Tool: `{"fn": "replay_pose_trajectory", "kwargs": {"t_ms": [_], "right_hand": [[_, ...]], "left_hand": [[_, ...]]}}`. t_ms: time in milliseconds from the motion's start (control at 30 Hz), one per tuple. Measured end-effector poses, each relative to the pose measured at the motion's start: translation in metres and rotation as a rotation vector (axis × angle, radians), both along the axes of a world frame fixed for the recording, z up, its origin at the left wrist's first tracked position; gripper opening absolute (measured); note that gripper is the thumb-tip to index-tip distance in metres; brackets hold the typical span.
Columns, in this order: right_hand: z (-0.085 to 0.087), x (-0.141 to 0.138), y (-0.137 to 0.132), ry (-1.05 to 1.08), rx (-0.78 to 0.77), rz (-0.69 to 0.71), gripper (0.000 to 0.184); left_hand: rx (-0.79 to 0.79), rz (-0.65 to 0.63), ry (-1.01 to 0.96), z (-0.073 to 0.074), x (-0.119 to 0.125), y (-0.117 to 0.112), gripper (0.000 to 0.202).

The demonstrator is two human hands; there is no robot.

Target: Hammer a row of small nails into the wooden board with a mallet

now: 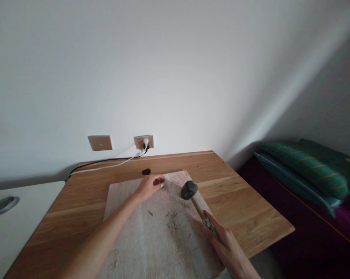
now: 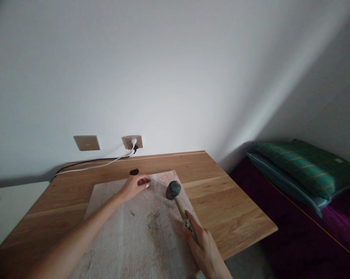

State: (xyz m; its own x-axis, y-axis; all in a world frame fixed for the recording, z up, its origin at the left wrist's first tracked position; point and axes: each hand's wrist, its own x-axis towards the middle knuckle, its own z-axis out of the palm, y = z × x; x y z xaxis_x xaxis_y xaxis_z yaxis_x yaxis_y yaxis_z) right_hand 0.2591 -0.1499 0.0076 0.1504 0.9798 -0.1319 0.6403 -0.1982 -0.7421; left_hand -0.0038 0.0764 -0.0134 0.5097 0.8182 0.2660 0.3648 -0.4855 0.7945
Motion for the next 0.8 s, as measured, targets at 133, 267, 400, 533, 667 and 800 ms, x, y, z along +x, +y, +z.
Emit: {"fn": "replay_pose_trajectory", "kwargs": {"t_ms": [133,267,400,533,667,800], "right_hand": [[-0.005,0.002,0.001,0.017,0.019,0.006,0.076],[-0.006,0.002,0.000,0.023,0.047,-0.013,0.077],[0.001,-0.002,-0.002,0.024,0.072,-0.054,0.071],[0.008,-0.010,-0.001,0.091,-0.001,-0.062,0.076],[0.019,-0.025,0.013,0.160,-0.031,-0.014,0.081],[0.030,-0.042,0.034,0.146,0.010,0.054,0.075]], "left_hand": [[0.090,0.021,0.112,0.007,0.003,-0.004,0.023],[0.211,0.034,0.210,0.010,0.007,-0.010,0.022],[0.193,0.037,0.181,0.007,0.010,-0.010,0.020],[0.140,0.040,0.136,0.003,0.010,-0.005,0.020],[0.068,0.046,0.108,0.001,0.010,-0.004,0.027],[-0.007,0.050,0.067,0.001,0.009,-0.004,0.043]]}}
